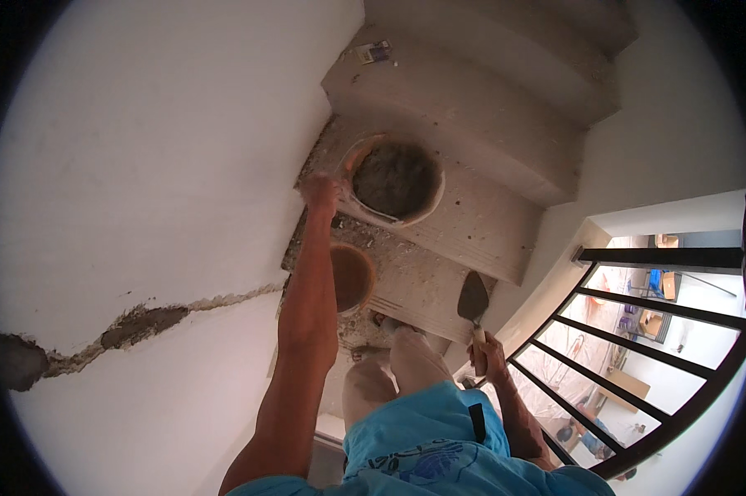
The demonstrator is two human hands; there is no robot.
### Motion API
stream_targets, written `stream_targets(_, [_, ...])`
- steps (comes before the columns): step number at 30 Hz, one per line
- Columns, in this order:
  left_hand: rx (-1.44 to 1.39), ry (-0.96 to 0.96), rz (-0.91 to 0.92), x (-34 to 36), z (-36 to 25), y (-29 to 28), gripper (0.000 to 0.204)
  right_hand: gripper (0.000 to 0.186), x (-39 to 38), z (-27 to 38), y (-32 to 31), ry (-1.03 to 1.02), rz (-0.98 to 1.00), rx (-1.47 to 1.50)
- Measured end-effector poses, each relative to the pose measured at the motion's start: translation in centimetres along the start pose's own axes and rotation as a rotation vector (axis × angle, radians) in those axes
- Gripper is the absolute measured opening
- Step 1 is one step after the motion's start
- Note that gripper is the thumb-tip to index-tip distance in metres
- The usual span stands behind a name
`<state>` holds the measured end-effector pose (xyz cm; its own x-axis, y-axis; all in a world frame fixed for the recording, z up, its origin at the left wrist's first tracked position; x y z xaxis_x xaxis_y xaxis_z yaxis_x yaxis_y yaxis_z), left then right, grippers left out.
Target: The person uses a trowel to apply cement mortar into a vertical crack on a white wall. They repeatedly scoop mortar from a bucket placed on the stairs and smooth the surface of the crack to fill it.
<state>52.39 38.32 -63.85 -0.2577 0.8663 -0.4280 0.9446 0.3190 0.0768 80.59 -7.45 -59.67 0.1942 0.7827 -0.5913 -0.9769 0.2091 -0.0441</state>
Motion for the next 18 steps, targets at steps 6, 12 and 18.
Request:
stream_targets(6, [-0.161,-0.118,0.120,-7.5,2.6,-9.5,0.020,0.053,5.7,12.2,4.3,0.046,0.191,-0.024])
stream_targets(12, [0.771,0.131,0.344,-22.7,17.3,-29.7,0.015,0.046,16.5,19.5,4.4,-0.290,-0.010,-0.856])
stream_targets(18, [0.014,-0.834,-0.449,-48.2,21.0,-49.7,0.012,0.039,25.5,23.9,3.9,-0.397,-0.155,-1.591])
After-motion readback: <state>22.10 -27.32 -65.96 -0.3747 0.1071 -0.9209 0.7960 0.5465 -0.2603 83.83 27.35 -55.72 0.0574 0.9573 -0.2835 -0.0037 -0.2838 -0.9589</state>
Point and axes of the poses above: each hand's wrist, its own x-axis towards the middle knuckle, its own y-axis out of the palm, z = x × y, the point moved 3 cm from there along x, towards the middle knuckle, and after that the axes turned 9 degrees about -x, right-handed, at the moved point
